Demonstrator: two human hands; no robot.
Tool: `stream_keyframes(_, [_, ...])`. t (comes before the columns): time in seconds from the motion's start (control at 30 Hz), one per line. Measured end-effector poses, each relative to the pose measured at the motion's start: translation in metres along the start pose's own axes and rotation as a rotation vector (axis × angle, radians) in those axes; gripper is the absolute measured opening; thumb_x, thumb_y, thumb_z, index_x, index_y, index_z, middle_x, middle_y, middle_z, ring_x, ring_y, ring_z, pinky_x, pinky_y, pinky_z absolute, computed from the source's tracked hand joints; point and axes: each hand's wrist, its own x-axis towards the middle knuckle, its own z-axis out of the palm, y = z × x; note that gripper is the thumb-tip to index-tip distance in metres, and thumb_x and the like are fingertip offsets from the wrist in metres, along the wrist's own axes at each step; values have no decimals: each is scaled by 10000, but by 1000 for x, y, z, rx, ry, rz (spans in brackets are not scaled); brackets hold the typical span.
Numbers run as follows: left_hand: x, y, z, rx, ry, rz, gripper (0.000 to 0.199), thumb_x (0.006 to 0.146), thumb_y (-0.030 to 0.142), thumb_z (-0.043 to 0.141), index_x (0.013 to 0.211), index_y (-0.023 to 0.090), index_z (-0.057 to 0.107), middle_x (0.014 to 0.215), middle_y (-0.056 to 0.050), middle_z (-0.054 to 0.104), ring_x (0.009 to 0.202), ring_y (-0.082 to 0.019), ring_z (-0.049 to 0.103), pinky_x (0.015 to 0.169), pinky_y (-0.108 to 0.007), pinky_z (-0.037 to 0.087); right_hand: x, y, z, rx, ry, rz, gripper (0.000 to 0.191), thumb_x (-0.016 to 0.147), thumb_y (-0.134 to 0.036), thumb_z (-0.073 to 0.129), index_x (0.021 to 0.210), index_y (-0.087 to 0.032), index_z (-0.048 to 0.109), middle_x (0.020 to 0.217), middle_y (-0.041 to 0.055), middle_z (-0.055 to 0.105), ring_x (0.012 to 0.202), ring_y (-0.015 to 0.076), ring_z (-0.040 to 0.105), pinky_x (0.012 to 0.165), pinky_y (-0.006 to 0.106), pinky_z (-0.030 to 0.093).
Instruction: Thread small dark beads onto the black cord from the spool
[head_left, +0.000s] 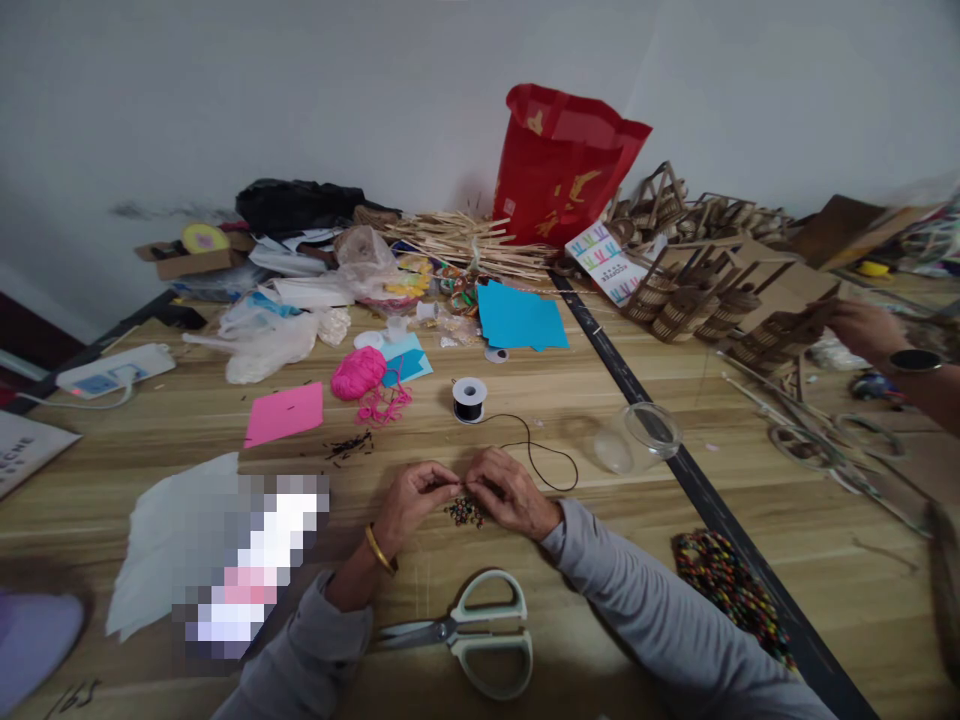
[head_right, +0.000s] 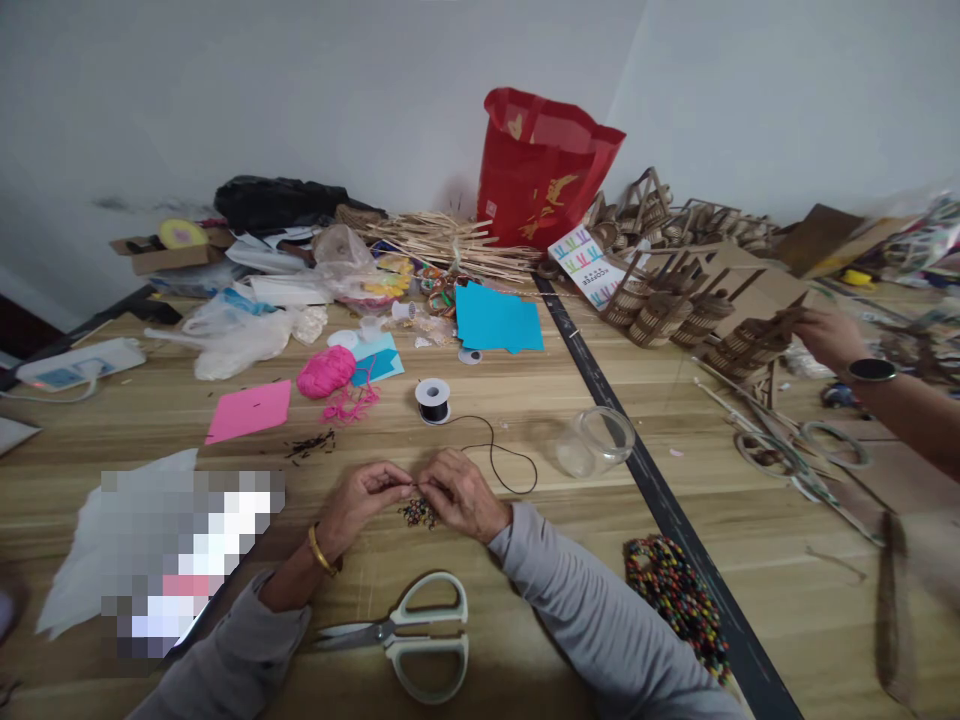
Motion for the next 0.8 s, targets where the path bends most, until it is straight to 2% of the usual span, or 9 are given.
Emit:
stream_keyframes(0.5, [-1,2,0,-13,30,-34,137,603,199,703,706,132,642,667,-12,674,657,-141,612,650,-247,491,0,0,-1,-22,0,-4,131,896,-215,398,808,-171,484,747,58,519,744,177,463,695,308,387])
stream_keyframes(0.63, [-1,3,-1,18,16,-42,156,611,218,703,730,130,653,705,-29,695,690,-161,626,682,-273,502,1,-1,-1,-29,0,-12,136,897,-217,392,803,-171,480,747,57,523,742,176,465,693,304,382])
stream_keyframes(0.8, [-1,4,0,25,-7,-29,159,622,231,702,729,123,661,699,-36,698,663,-155,620,653,-265,500,1,-1,-2,-35,9,-30,139,897,-224,388,798,-175,474,745,56,523,740,178,468,694,305,382])
